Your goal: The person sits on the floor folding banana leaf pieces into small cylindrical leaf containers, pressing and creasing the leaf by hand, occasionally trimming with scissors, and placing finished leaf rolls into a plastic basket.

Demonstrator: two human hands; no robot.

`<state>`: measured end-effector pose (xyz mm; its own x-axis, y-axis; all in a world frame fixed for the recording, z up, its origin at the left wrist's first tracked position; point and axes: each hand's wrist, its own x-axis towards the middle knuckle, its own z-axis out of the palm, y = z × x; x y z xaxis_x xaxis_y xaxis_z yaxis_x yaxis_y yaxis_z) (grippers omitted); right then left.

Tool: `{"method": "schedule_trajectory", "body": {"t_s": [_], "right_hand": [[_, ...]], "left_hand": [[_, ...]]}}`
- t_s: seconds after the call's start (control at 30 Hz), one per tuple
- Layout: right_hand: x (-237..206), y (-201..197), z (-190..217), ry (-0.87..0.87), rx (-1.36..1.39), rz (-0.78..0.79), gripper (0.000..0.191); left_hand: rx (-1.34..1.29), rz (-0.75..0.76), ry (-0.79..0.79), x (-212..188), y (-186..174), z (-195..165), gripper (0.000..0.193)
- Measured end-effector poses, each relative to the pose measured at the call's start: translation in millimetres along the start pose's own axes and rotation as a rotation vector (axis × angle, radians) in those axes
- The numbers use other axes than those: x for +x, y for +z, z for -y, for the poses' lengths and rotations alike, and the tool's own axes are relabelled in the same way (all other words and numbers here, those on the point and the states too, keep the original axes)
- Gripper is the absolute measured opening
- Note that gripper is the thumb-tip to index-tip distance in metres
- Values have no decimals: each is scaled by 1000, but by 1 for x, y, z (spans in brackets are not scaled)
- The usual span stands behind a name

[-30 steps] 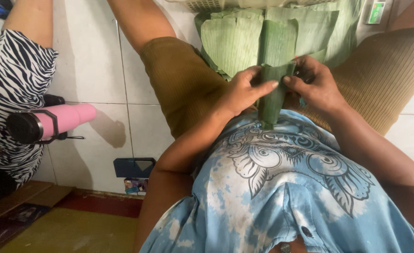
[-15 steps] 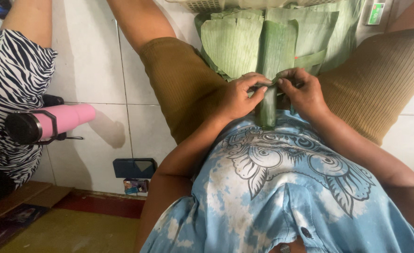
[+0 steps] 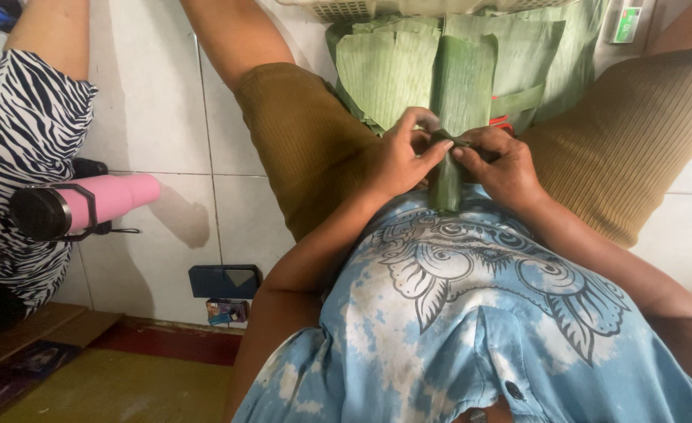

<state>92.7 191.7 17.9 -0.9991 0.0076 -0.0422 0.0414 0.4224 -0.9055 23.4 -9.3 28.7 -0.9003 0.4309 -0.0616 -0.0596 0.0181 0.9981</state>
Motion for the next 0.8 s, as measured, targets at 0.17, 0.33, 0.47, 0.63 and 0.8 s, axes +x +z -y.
{"method": "schedule_trajectory", "body": {"t_s": [0.17,0.33,0.47,0.63,0.8], "right_hand": [[-3,-7,-8,267,219,52,21],[-1,-9,-15,-22,86,110,16],[2,-5,-16,209,79,90,18],[9,-5,-11,186,9,67,15],[17,-10,-2,232,262,5,12]], "left_hand": [[495,-155,239,-27,7,-5,42],[551,-113,231,-26,14,-1,40],[545,-57,236,-12,11,8,29],[561,-12,294,-5,12,23,18],[13,116,14,5,13,38,24]]}}
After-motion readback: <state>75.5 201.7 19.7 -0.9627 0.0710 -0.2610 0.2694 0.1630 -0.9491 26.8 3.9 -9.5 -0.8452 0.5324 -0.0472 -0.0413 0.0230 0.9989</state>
